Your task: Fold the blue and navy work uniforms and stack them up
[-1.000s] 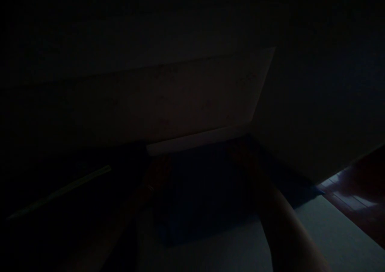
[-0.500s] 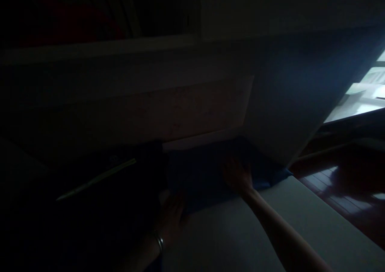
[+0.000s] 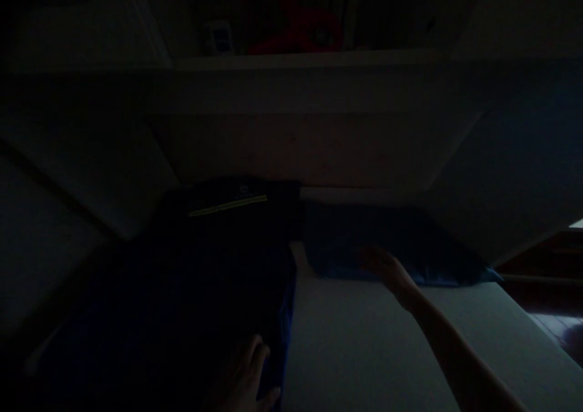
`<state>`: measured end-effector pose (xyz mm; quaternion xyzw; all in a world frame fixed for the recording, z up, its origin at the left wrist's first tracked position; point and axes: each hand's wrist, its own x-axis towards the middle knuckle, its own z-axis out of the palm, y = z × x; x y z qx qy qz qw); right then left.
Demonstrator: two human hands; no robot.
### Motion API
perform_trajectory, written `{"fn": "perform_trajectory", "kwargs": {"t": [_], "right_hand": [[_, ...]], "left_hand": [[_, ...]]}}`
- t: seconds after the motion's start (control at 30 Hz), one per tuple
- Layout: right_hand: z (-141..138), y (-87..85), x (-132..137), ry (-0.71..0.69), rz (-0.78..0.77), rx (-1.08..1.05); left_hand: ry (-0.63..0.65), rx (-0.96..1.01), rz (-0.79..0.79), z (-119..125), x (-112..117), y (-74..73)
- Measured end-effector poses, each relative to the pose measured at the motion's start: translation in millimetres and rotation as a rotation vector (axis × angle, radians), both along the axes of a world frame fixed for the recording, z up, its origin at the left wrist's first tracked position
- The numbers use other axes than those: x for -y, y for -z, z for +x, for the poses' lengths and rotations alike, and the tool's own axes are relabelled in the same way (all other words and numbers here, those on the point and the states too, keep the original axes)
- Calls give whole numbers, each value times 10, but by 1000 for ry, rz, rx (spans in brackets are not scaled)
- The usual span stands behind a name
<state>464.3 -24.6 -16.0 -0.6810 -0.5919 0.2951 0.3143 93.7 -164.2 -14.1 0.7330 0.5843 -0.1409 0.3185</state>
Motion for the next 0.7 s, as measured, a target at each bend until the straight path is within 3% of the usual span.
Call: {"fn": "perform_trajectory", "kwargs": {"t": [0.1,0.17,0.23,0.3,0.37,0.43,0.5,0.6,0.7], "right_hand": [[-911,113,145,-174,-191,-459],[-1384,167,185,-241,-236,-500],[-1683,208,178,-279,-262,-487],[-1833,260,145,-273,-299,-430],[-1904,347,111,-238,-335,-323],[-1957,475,88,-225,-328,-204],[-2012,621,65,-226,-225,-82],[-2088,791,0,-191,-22,57],[-2152,796,-91,-137,5,-43]], "left_hand": [[-76,32,162,-144,183,68],[-123,138,208,-273,196,-5],[-200,254,252,-427,149,-121],[-250,304,316,-578,77,-183],[-201,253,396,-701,18,-130],[-68,171,466,-787,-9,28],[37,102,497,-833,-19,225],[45,22,501,-835,-43,453],[-1,-30,535,-819,-108,530]]}}
